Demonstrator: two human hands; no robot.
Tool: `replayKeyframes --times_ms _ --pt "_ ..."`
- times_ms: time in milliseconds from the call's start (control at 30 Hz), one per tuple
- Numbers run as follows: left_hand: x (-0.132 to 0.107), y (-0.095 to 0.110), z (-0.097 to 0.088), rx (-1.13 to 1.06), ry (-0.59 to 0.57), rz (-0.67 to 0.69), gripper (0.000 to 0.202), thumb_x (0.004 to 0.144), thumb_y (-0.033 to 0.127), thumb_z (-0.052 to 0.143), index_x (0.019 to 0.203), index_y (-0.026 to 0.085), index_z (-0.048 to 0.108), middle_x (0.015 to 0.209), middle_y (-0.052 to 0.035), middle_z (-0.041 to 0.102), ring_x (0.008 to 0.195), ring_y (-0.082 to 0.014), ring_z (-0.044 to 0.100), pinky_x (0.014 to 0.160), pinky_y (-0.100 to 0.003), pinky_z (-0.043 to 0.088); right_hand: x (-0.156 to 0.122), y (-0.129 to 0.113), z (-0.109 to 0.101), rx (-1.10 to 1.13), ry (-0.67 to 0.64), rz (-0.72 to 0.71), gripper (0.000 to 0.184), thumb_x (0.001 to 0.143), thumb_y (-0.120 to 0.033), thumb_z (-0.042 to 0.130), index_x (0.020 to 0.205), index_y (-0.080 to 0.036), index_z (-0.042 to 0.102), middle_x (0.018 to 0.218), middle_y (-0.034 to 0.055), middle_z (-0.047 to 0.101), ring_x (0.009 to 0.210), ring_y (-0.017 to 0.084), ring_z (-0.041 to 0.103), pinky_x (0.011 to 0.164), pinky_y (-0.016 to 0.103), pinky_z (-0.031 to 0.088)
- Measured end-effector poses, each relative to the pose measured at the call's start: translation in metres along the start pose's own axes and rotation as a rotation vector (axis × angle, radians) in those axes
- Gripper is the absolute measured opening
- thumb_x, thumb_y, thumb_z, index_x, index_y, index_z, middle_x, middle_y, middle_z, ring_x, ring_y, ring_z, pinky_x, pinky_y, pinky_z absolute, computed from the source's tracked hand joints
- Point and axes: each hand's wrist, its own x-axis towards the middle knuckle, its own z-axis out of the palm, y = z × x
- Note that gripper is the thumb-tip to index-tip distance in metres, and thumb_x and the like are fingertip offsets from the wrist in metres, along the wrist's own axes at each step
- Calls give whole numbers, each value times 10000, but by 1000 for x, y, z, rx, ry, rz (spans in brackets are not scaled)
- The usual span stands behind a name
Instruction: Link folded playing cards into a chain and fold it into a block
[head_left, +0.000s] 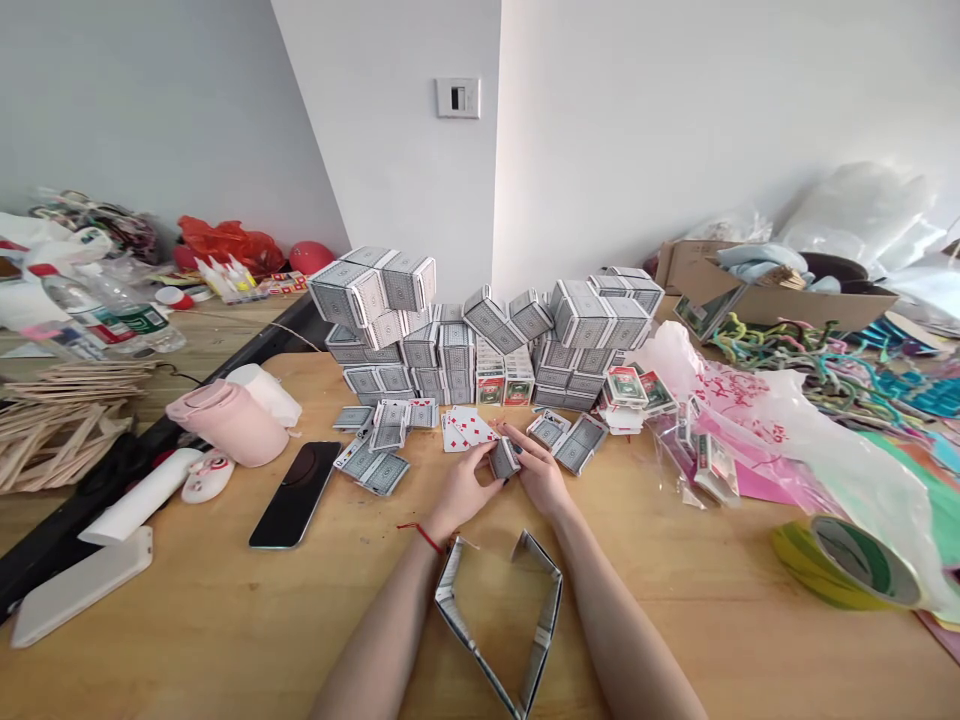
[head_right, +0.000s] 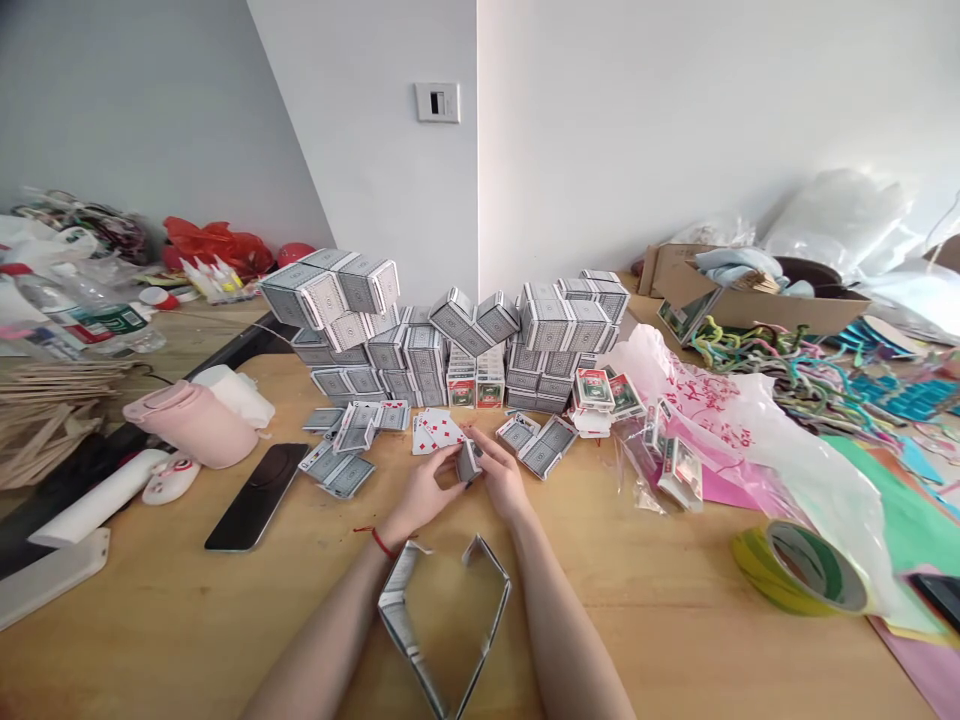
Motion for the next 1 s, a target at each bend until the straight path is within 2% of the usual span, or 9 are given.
replayKeyframes --times_ms 133,200,267,433,733,1000 --pt "1 -3 0 197 58 91 545 696 136 594 1211 205 432 1238 -104 501 1121 -218 493 947 -415 419 4 9 -2 -1 100 54 374 648 -313 666 1014 -238 640 1060 27 640 996 228 561 898 364 399" --pt "1 -4 -1 279 99 125 548 693 133 593 1210 207 428 1233 -97 501 1136 -216 478 953 -417 413 5 13 -2 -35 85 69 294 664 -366 651 910 -207 677 967 39 668 939 225 580 861 348 421" --pt "2 -5 -1 344 131 150 553 692 130 591 1213 212 421 1221 -89 508 1142 -213 470 956 -416 411 6 14 -1 -66 59 88 294 672 -422 631 825 -178 691 883 52 678 898 227 588 830 339 436" --pt "1 -1 -3 417 133 179 542 701 113 572 1212 214 421 1208 -79 516 1151 -204 457 973 -410 389 5 13 -2 -154 63 111 336 640 -457 652 777 -153 688 760 49 671 839 226 591 790 335 452" --pt "0 1 -4 391 142 168 537 687 87 570 1190 224 441 1182 -73 527 1126 -212 469 960 -426 393 4 16 -2 -334 94 -1 407 676 -471 609 943 -170 677 819 48 687 777 225 610 765 368 464" --pt "1 1 -3 374 151 178 540 673 75 584 1174 229 454 1170 -62 534 1118 -203 478 968 -398 389 2 14 0 -418 139 -57 377 693 -459 587 919 -173 684 817 47 695 766 224 615 725 340 463"
